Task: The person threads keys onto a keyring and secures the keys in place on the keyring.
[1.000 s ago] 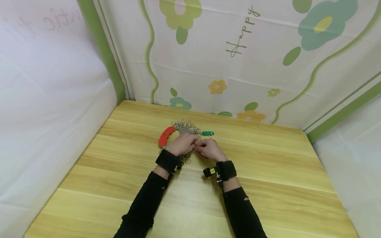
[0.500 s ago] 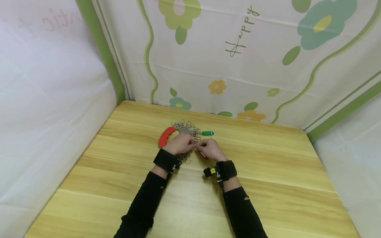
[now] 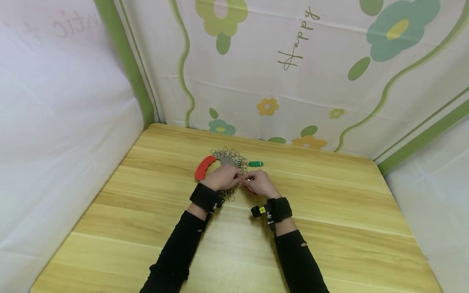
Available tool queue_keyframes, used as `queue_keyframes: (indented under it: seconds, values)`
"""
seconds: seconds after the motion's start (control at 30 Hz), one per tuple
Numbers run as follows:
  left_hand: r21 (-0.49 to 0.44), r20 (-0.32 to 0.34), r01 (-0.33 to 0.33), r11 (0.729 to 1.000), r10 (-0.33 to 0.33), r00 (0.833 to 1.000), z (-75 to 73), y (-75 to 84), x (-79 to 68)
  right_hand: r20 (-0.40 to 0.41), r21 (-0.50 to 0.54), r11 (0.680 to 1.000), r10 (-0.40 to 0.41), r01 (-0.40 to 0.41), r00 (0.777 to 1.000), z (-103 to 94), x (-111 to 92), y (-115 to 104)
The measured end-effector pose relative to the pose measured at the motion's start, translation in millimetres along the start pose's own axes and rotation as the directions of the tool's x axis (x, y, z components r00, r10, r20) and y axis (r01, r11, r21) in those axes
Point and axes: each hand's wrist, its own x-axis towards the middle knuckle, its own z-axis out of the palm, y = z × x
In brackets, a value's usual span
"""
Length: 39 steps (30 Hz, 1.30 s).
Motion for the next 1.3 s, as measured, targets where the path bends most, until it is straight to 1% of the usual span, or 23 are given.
queue_keyframes:
  seconds: [0.13, 0.37, 0.5, 0.7, 0.77, 0.9, 1.0, 1.2, 1.3]
  values:
    - [-0.016, -0.002, 0.008, 1.0, -0.008, 1.0, -0.5, -2.1, -0.2, -0.019, 0.012, 1.0, -0.012, 0.012, 1.0, 0.2, 0.5, 1.2]
    - [-0.051, 0.024, 0.022, 0.998, -0.021, 0.999, -1.8, -4.9, -1.0, 0.008, 0.111, 0.994, 0.011, -0.011, 1.0, -0.6, -1.1, 2.4]
    - [-0.051, 0.016, 0.01, 0.999, -0.01, 1.0, -2.7, -4.4, -2.0, 0.016, 0.097, 0.995, 0.015, -0.017, 1.0, -0.8, -1.4, 3.4]
    - [-0.021, 0.008, -0.022, 1.0, 0.022, 1.0, -2.2, -2.8, -4.0, 0.021, 0.128, 0.991, 0.03, -0.033, 0.999, -0.2, -2.5, 3.6]
    - [-0.011, 0.002, -0.029, 1.0, 0.029, 1.0, -2.4, -1.6, -4.6, 0.023, 0.125, 0.992, 0.022, -0.025, 0.999, 0.4, -3.1, 2.2]
    - [0.004, -0.008, -0.027, 1.0, 0.027, 1.0, -3.2, 0.5, -5.2, 0.035, 0.1, 0.995, -0.012, 0.008, 0.999, 2.1, -3.5, -1.1]
    - [-0.004, -0.014, -0.017, 1.0, 0.017, 1.0, -3.7, 0.8, -5.0, 0.038, 0.091, 0.996, -0.023, 0.019, 0.999, 3.4, -3.0, -2.2]
    - [-0.041, -0.013, -0.004, 0.999, 0.004, 1.0, -2.8, -2.6, -3.5, 0.025, 0.098, 0.995, -0.005, 0.002, 1.0, 3.4, -2.3, -0.9]
    - [-0.045, -0.005, -0.003, 0.999, 0.003, 1.0, -2.1, -5.4, -2.9, 0.016, 0.101, 0.995, 0.006, -0.008, 1.0, 1.8, -2.8, -0.5]
